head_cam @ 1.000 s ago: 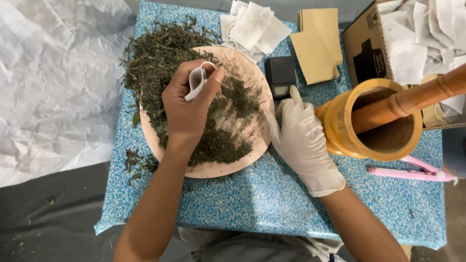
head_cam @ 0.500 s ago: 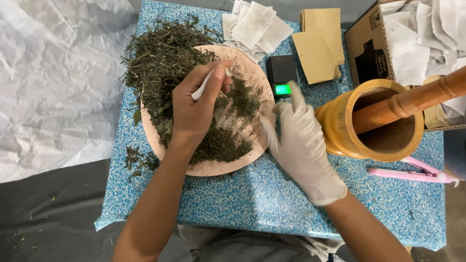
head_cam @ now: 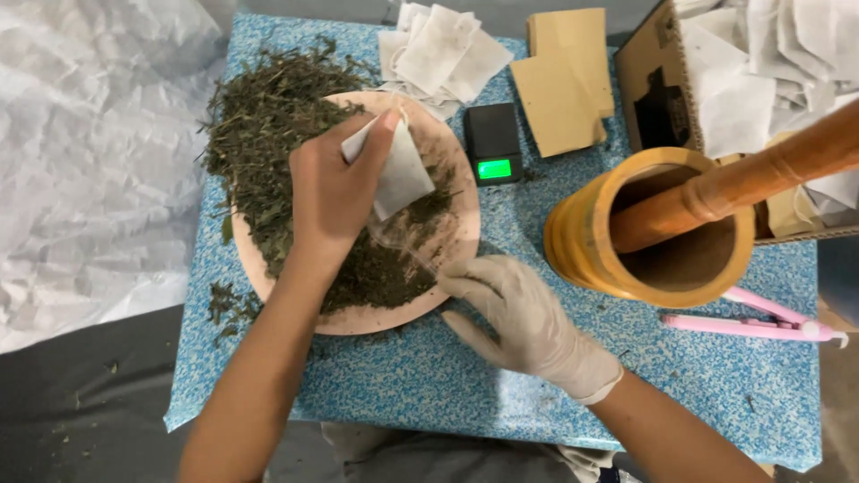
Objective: Grinding tea leaves with a mortar and pestle, then filling the crushed leaves into tea bags using a spoon and weighing them on a digital scale.
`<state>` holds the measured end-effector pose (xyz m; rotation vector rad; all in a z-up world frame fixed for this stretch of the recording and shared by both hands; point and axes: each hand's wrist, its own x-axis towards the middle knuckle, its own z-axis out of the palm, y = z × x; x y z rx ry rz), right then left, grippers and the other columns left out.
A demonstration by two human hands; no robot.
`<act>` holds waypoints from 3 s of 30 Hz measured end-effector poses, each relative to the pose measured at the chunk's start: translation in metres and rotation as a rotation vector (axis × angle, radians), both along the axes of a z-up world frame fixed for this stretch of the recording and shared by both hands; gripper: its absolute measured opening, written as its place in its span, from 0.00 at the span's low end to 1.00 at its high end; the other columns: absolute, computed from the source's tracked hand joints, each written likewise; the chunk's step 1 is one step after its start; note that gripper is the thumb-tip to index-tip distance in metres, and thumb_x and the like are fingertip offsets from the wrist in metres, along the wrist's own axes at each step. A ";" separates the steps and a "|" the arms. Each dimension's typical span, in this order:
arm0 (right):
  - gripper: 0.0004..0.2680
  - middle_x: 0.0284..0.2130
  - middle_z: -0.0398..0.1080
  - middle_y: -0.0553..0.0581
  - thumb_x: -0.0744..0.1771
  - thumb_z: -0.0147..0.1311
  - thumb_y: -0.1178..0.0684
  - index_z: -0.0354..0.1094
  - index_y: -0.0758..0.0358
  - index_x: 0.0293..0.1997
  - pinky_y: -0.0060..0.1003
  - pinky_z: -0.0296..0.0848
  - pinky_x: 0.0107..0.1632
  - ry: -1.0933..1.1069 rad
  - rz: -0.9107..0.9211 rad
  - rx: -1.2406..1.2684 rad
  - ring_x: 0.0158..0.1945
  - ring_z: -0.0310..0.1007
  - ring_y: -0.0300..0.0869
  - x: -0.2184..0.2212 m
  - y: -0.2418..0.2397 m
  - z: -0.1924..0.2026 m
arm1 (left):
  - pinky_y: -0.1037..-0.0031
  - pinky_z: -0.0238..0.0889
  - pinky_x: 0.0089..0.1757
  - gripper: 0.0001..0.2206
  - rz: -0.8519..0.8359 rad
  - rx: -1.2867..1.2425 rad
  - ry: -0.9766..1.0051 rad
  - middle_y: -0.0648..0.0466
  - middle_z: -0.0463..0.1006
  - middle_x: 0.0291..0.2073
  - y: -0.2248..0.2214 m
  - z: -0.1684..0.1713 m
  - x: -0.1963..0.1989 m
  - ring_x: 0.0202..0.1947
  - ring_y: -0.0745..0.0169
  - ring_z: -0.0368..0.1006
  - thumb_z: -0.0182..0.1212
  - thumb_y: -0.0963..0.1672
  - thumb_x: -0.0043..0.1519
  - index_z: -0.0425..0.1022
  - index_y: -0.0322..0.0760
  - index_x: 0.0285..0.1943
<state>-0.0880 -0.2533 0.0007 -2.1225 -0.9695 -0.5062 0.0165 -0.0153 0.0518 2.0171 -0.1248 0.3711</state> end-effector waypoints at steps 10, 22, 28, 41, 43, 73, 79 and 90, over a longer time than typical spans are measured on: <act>0.12 0.57 0.74 0.65 0.74 0.61 0.55 0.68 0.65 0.65 0.51 0.81 0.57 0.072 0.151 -0.010 0.58 0.79 0.57 -0.003 -0.024 0.020 | 0.66 0.67 0.46 0.12 -0.254 0.020 0.127 0.54 0.81 0.43 -0.037 0.032 0.063 0.44 0.60 0.73 0.67 0.49 0.73 0.87 0.38 0.54; 0.11 0.56 0.75 0.64 0.75 0.59 0.55 0.68 0.65 0.65 0.49 0.81 0.56 0.070 0.143 -0.001 0.56 0.81 0.56 -0.004 -0.023 0.021 | 0.70 0.76 0.38 0.05 -0.151 0.329 -0.198 0.53 0.92 0.43 -0.039 0.073 0.054 0.36 0.63 0.85 0.72 0.42 0.73 0.91 0.35 0.51; 0.11 0.56 0.75 0.64 0.74 0.59 0.55 0.69 0.65 0.64 0.50 0.81 0.56 0.115 0.157 0.020 0.56 0.81 0.56 0.000 -0.022 0.018 | 0.73 0.74 0.39 0.08 -0.205 0.176 -0.144 0.54 0.92 0.44 -0.053 0.055 0.062 0.41 0.64 0.85 0.66 0.42 0.73 0.90 0.37 0.54; 0.10 0.55 0.75 0.64 0.74 0.60 0.56 0.70 0.66 0.62 0.49 0.80 0.55 0.146 0.166 0.009 0.55 0.80 0.57 0.003 -0.023 0.019 | 0.77 0.51 0.23 0.09 -0.267 0.240 -0.033 0.58 0.82 0.28 -0.080 0.013 0.077 0.19 0.73 0.64 0.57 0.42 0.77 0.83 0.35 0.53; 0.10 0.55 0.75 0.64 0.74 0.59 0.56 0.69 0.66 0.63 0.49 0.80 0.55 0.145 0.166 0.003 0.55 0.80 0.57 0.003 -0.023 0.018 | 0.72 0.53 0.28 0.09 -0.265 0.217 -0.031 0.57 0.81 0.30 -0.081 0.002 0.080 0.24 0.67 0.67 0.57 0.43 0.76 0.82 0.35 0.51; 0.11 0.56 0.75 0.64 0.74 0.60 0.56 0.70 0.65 0.63 0.50 0.79 0.57 0.149 0.156 -0.007 0.57 0.80 0.57 0.002 -0.024 0.019 | 0.26 0.42 0.68 0.19 0.106 0.707 -0.136 0.35 0.76 0.66 -0.061 -0.054 0.094 0.73 0.21 0.57 0.63 0.53 0.74 0.87 0.35 0.53; 0.11 0.56 0.75 0.64 0.74 0.60 0.56 0.69 0.65 0.64 0.49 0.79 0.56 0.142 0.152 -0.007 0.57 0.80 0.57 0.001 -0.024 0.018 | 0.24 0.35 0.69 0.21 0.120 0.738 -0.075 0.33 0.75 0.68 -0.060 -0.055 0.094 0.75 0.18 0.54 0.63 0.55 0.73 0.88 0.36 0.49; 0.11 0.56 0.75 0.65 0.74 0.59 0.55 0.69 0.66 0.63 0.50 0.80 0.55 0.144 0.166 -0.003 0.56 0.80 0.58 0.003 -0.023 0.018 | 0.21 0.28 0.70 0.22 0.097 0.737 -0.019 0.29 0.71 0.72 -0.059 -0.068 0.096 0.77 0.15 0.49 0.65 0.57 0.72 0.89 0.37 0.43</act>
